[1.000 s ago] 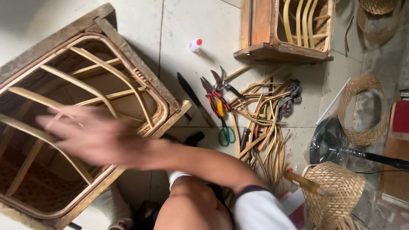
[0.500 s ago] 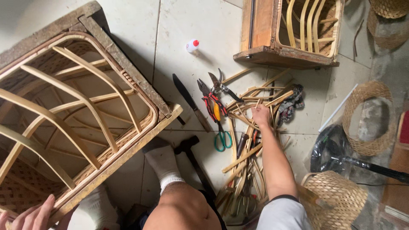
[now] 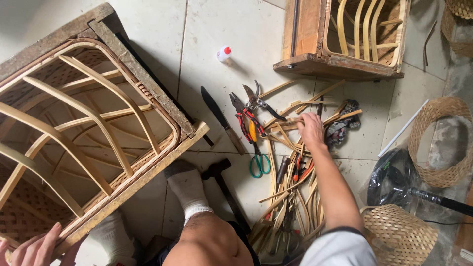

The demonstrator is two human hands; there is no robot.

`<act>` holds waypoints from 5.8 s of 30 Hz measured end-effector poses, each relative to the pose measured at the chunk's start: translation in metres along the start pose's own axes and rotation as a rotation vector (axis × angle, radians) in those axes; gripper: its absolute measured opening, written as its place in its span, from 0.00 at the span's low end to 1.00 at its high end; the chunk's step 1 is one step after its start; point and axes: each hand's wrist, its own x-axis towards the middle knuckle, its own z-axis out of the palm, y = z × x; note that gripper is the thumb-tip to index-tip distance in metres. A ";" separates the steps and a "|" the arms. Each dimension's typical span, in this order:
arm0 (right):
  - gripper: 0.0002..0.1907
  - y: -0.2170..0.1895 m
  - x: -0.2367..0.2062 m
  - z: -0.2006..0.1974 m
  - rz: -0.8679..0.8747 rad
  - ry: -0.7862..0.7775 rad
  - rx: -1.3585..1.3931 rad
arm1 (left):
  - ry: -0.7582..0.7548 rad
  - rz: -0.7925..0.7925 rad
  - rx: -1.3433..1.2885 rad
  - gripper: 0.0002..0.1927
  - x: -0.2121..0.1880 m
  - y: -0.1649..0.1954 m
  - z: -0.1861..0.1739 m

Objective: The person sits on the floor with a rattan basket held in a wooden frame and weaves curved rattan ribs across the basket body, pressing each rib into place. They trim a rib with pliers, tap ribs tight with a hammer, reposition the frame, and apply glue from a squeeze bottle to the rib joints.

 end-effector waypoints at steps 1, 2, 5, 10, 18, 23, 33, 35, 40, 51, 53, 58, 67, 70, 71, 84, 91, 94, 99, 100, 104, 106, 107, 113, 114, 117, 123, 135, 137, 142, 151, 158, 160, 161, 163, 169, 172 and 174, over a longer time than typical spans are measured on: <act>0.06 0.003 -0.004 -0.002 -0.024 0.015 0.035 | 0.052 0.026 -0.051 0.41 -0.002 -0.002 0.001; 0.06 0.006 -0.007 -0.005 -0.007 0.039 0.164 | 0.089 0.040 -0.093 0.41 -0.003 -0.003 0.002; 0.08 0.016 -0.013 -0.028 0.051 0.194 0.483 | 0.170 0.068 -0.200 0.40 -0.007 -0.005 0.006; 0.10 0.037 0.006 -0.078 -0.099 0.589 0.354 | 0.202 0.004 -0.705 0.33 0.003 -0.001 0.003; 0.18 -0.007 -0.002 -0.022 -0.338 0.113 0.141 | 0.113 0.055 -0.072 0.37 0.012 0.015 -0.042; 0.20 -0.043 -0.009 0.000 -0.252 -0.028 -0.009 | 0.195 -0.003 -0.174 0.33 0.016 0.027 -0.061; 0.12 0.021 -0.024 -0.042 -0.132 0.132 0.030 | 0.195 0.015 -0.143 0.32 0.024 0.040 -0.089; 0.14 0.027 -0.023 -0.057 -0.098 0.327 0.092 | 0.185 0.018 -0.135 0.33 0.024 0.041 -0.094; 0.15 0.004 -0.011 -0.077 0.197 0.326 0.530 | 0.161 0.024 -0.089 0.32 0.027 0.044 -0.100; 0.17 -0.193 -0.046 -0.054 -0.230 0.074 1.383 | 0.298 0.066 -0.420 0.33 0.036 0.054 -0.106; 0.20 -0.266 -0.057 -0.070 -0.296 -0.071 1.629 | 0.380 0.089 -0.489 0.32 0.041 0.054 -0.104; 0.22 -0.476 -0.085 -0.075 -0.839 -0.097 1.733 | 0.434 0.069 -0.527 0.29 0.051 0.049 -0.102; 0.19 -0.561 -0.108 -0.026 -0.808 -0.101 1.406 | 0.423 0.173 -0.550 0.24 0.054 0.038 -0.100; 0.19 -0.562 -0.111 -0.022 -0.814 -0.141 1.403 | 0.406 0.180 -0.523 0.26 0.052 0.039 -0.098; 0.20 -0.562 -0.113 -0.022 -0.829 -0.140 1.384 | 0.411 0.180 -0.522 0.26 0.052 0.039 -0.098; 0.20 -0.564 -0.109 -0.024 -0.809 -0.176 1.314 | 0.425 0.181 -0.558 0.26 0.052 0.042 -0.098; 0.20 -0.567 -0.110 -0.023 -0.855 -0.245 1.268 | 0.438 0.187 -0.574 0.26 0.054 0.039 -0.098; 0.21 -0.567 -0.110 -0.024 -0.847 -0.261 1.302 | 0.451 0.188 -0.589 0.26 0.053 0.040 -0.094; 0.21 -0.571 -0.111 -0.027 -0.829 -0.253 1.265 | 0.502 0.195 -0.749 0.26 0.056 0.035 -0.103; 0.20 -0.573 -0.111 -0.029 -0.852 -0.247 1.276 | 0.536 0.194 -0.820 0.27 0.061 0.029 -0.108; 0.21 -0.581 -0.110 -0.036 -0.846 -0.268 1.166 | 0.777 0.039 -0.658 0.19 0.132 -0.038 -0.121; 0.20 -0.584 -0.110 -0.041 -0.933 -0.231 1.114 | 0.727 0.060 -0.494 0.24 0.184 -0.073 -0.117; 0.20 -0.586 -0.111 -0.045 -0.929 -0.235 1.091 | 0.709 0.074 -0.372 0.24 0.205 -0.083 -0.113; 0.20 -0.585 -0.114 -0.059 -0.862 -0.290 1.086 | 0.553 0.315 -0.403 0.27 0.237 -0.100 -0.104; 0.21 -0.584 -0.115 -0.061 -0.856 -0.302 1.102 | 0.547 0.322 -0.384 0.27 0.234 -0.100 -0.107; 0.21 -0.582 -0.118 -0.068 -0.866 -0.318 1.117 | 0.543 0.325 -0.326 0.29 0.228 -0.102 -0.116; 0.20 -0.583 -0.124 -0.084 -0.835 -0.289 1.090 | 0.478 0.329 -0.204 0.28 0.226 -0.100 -0.117; 0.22 -0.586 -0.133 -0.098 -0.871 -0.253 0.969 | 0.337 0.336 -0.061 0.29 0.222 -0.101 -0.120; 0.25 -0.584 -0.139 -0.098 -0.859 -0.279 0.875 | 0.350 0.337 -0.057 0.32 0.225 -0.103 -0.123; 0.28 -0.503 -0.131 -0.113 -0.858 -0.382 0.802 | 0.512 0.218 -0.409 0.28 0.184 -0.072 -0.152; 0.26 -0.262 -0.060 -0.073 -0.515 0.020 0.558 | 0.334 0.252 -0.413 0.38 0.030 0.050 -0.105; 0.25 -0.259 -0.070 -0.042 -0.561 0.012 0.666 | 0.392 0.314 -0.269 0.40 0.047 0.026 -0.089; 0.23 -0.263 -0.068 -0.047 -0.560 -0.020 0.672 | 0.414 0.308 -0.242 0.40 0.053 0.012 -0.079; 0.22 -0.265 -0.068 -0.050 -0.562 -0.034 0.675 | 0.393 0.286 -0.194 0.41 0.057 0.003 -0.073; 0.22 -0.270 -0.067 -0.055 -0.559 -0.170 0.684 | 0.353 0.236 -0.096 0.44 0.069 -0.021 -0.065; 0.20 -0.312 -0.008 -0.095 -0.718 -0.038 0.671 | 0.700 -0.153 -0.188 0.38 0.091 -0.064 -0.093; 0.26 -0.352 0.050 -0.114 -0.823 0.320 0.677 | 0.571 -0.497 -0.779 0.39 0.080 -0.023 -0.111; 0.29 -0.380 0.079 -0.117 -0.893 0.330 0.606 | 0.424 -0.615 -1.313 0.41 0.087 0.010 -0.114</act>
